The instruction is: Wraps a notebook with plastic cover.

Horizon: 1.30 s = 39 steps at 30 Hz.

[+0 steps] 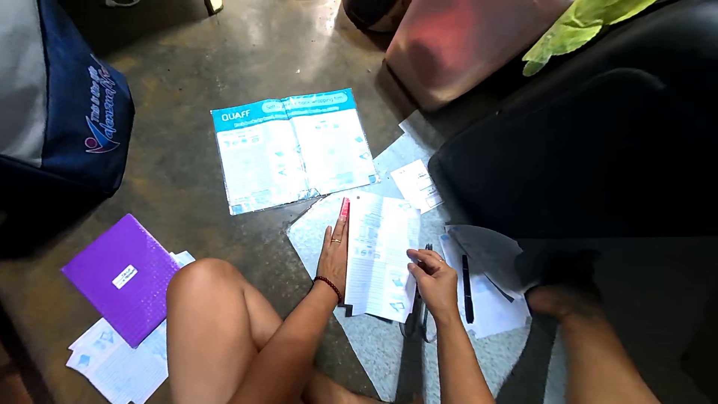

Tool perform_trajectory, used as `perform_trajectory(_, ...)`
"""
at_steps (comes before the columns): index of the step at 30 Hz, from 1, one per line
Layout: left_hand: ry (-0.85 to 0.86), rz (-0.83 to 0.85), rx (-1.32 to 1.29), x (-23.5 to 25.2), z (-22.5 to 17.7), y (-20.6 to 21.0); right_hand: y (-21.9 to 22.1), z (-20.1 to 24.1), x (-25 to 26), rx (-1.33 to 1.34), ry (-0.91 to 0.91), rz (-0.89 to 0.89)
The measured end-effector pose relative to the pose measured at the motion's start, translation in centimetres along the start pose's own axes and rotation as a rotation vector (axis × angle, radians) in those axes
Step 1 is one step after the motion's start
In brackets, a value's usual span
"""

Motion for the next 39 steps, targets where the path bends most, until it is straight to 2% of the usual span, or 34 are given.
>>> perform_trajectory(4, 0.033, 0.074, 0.177, 0.0, -0.5, -0.2, -0.9, -0.5, 0.1, -0.018, 0.009, -0.013)
perform_trajectory(7, 0.048, 0.030, 0.238, 0.1, -0.6, 0.4, -1.7, -0.9, 0.1, -0.035, 0.013, -0.009)
perform_trajectory(10, 0.080, -0.077, 0.197, 0.1, -0.8, 0.9, -2.3, -1.3, 0.3, -0.043, 0.012, -0.002)
perform_trajectory(28, 0.143, -0.069, 0.251, 0.4, -1.2, 1.3, -5.6, -3.3, 0.3, -0.099, 0.055, 0.001)
perform_trajectory(31, 0.173, -0.015, 0.276, 0.5, -1.2, 1.5, -6.2, -3.6, 0.3, -0.105, 0.056, 0.002)
perform_trajectory(39, 0.122, -0.009, 0.286, 0.8, -2.0, 1.8, -7.3, -4.8, 0.2, -0.116, 0.106, 0.006)
Point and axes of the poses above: each hand's wrist, its own x-axis towards the middle knuckle, its own y-axis out of the palm, z = x × y, the point moved 4 cm from there along x, towards the middle knuckle, and after that the axes turned 7 degrees about -y, right-handed, at the moved point
